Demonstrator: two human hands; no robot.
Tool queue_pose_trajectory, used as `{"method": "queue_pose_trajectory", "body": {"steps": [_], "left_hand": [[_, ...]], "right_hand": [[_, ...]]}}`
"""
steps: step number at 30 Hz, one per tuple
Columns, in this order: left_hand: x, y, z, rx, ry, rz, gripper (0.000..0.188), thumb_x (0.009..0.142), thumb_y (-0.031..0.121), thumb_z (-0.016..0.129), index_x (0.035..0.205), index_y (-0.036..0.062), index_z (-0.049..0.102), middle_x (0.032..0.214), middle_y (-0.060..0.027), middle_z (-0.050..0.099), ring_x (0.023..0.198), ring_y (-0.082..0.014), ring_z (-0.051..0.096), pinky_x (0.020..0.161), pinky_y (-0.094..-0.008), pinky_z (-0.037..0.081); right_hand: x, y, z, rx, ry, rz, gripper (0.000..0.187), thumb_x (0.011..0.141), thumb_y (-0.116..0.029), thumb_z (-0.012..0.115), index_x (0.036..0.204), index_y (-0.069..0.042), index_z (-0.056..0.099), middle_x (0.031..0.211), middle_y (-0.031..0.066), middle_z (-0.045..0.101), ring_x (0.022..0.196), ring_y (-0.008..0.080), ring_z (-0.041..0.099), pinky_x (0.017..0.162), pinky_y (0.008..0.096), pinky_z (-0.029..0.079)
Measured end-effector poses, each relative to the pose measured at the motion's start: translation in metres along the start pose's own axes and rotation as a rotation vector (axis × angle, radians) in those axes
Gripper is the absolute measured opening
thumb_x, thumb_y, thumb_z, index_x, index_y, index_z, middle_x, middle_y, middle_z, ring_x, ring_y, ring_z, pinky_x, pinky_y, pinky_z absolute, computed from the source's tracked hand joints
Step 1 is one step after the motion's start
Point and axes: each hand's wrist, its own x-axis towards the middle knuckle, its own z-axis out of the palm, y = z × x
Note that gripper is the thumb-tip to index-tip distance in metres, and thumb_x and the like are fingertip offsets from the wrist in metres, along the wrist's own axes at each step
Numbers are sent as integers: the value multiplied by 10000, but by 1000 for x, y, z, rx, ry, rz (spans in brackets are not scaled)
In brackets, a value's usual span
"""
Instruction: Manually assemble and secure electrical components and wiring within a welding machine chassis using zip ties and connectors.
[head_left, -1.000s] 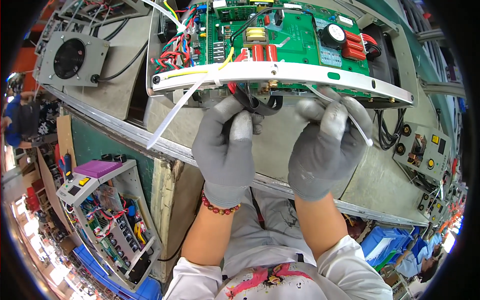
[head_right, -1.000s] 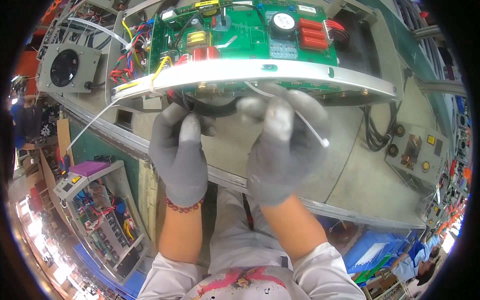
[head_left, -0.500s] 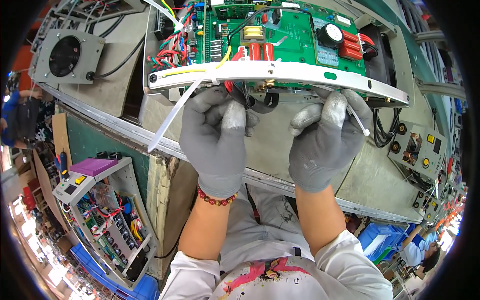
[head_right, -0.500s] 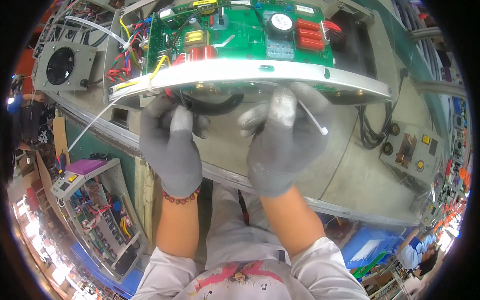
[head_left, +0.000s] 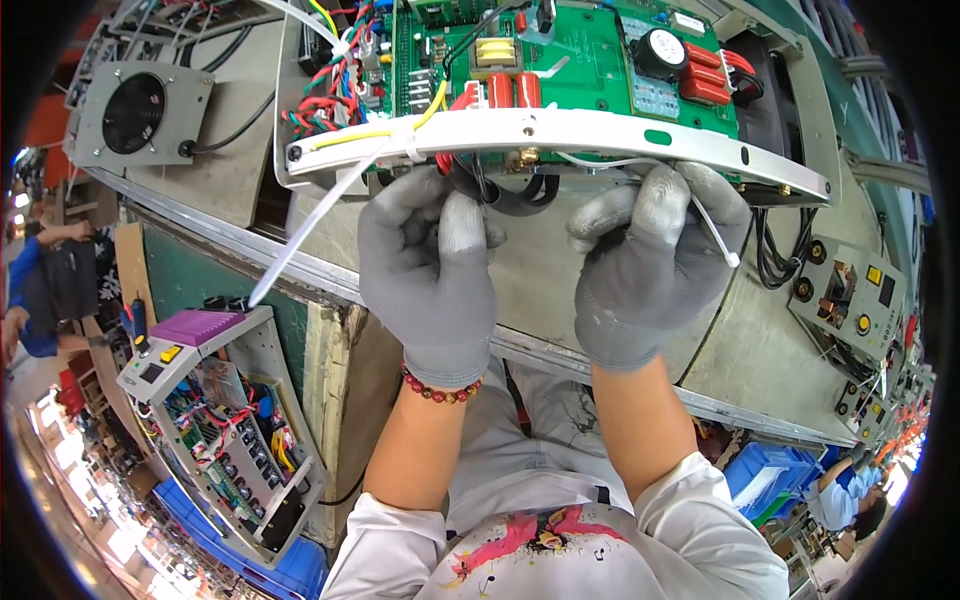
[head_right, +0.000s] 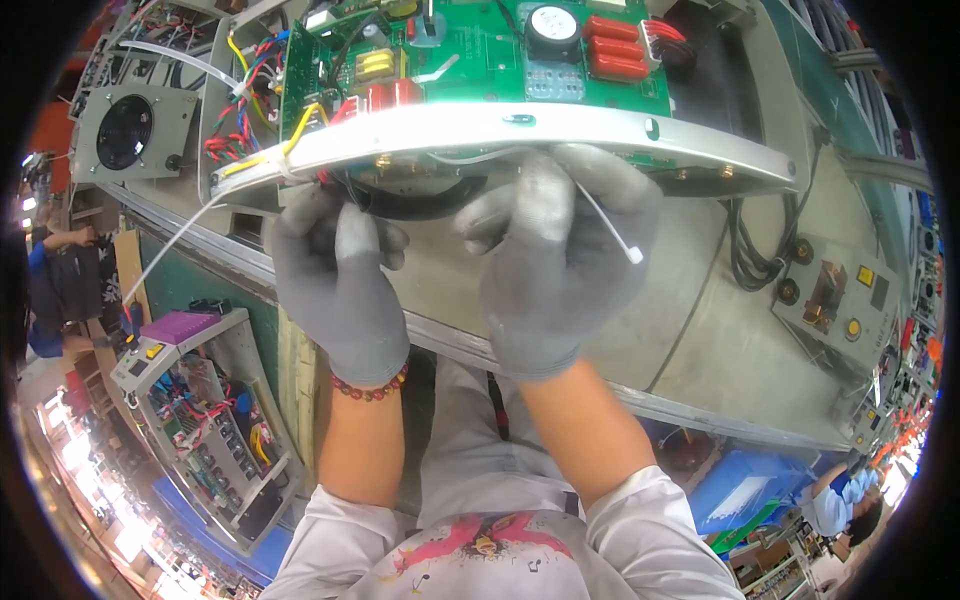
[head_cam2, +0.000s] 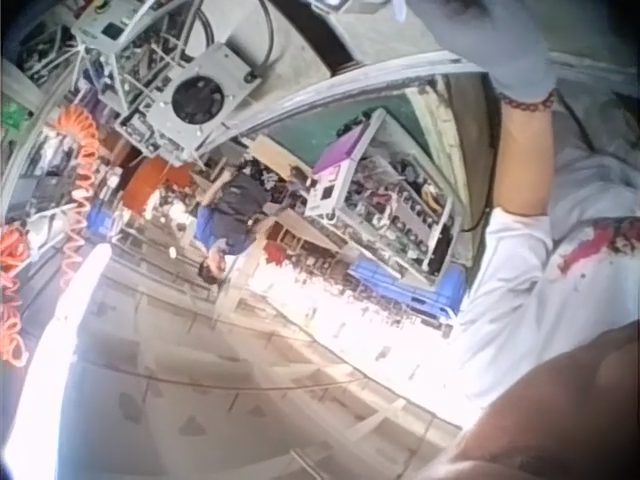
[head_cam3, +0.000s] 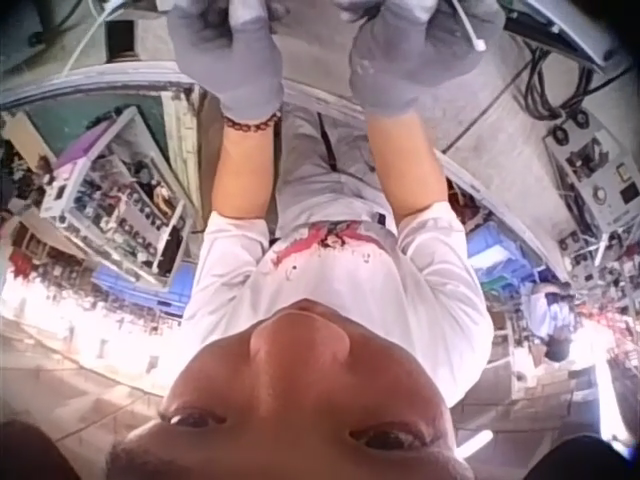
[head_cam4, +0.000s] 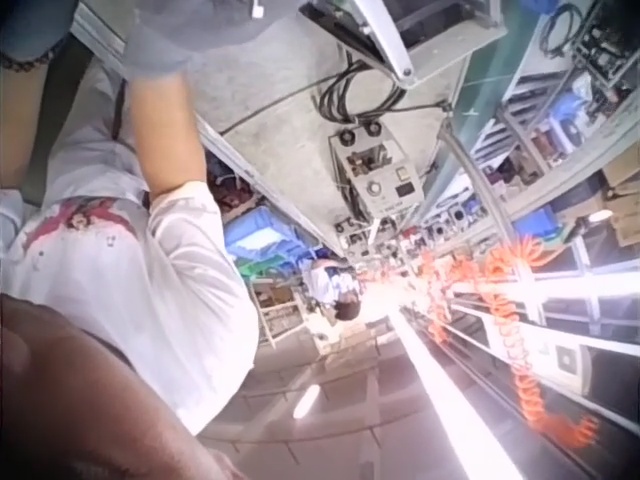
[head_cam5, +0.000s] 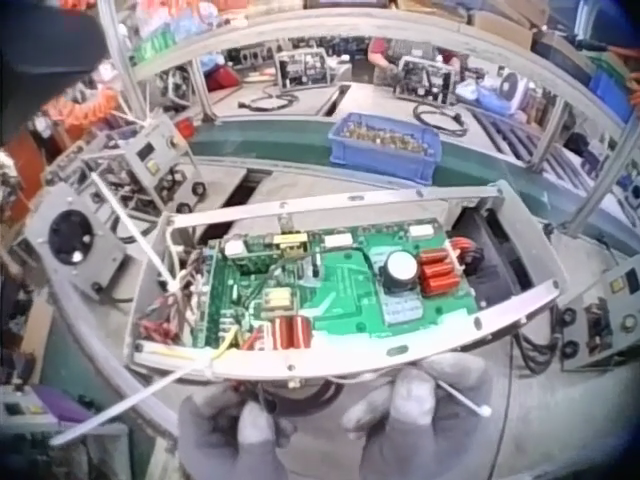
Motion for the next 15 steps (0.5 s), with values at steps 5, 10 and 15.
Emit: {"method": "queue_pose_trajectory", "body": {"steps": [5,10,15], "left_hand": [[7,29,1,195,-6,535,347,785,-8,661,1109,4,534,1023,-124,615,809,-156,592,696,-290,499],[36,96,-3,1127,-444,864,655,651,69,699,1283,43,528,1174,-112,602,1146,-315,518,1024,-426,351],[78,111,20,1233,-844,788,649,607,13,686,1242,98,580,1056,-62,629,995,-301,553,885,-395,431]], "right_hand": [[1,4,2,36,21,-85,208,950,-113,503,1114,-26,408,687,111,576,479,143,571,420,240,461],[-3,5,5,-3,18,-40,205,967,-158,480,1109,-37,394,707,127,576,472,136,551,433,247,459],[-3,8,1,124,126,15,200,957,-117,501,1105,-37,394,780,138,585,482,136,551,446,250,468]]}}
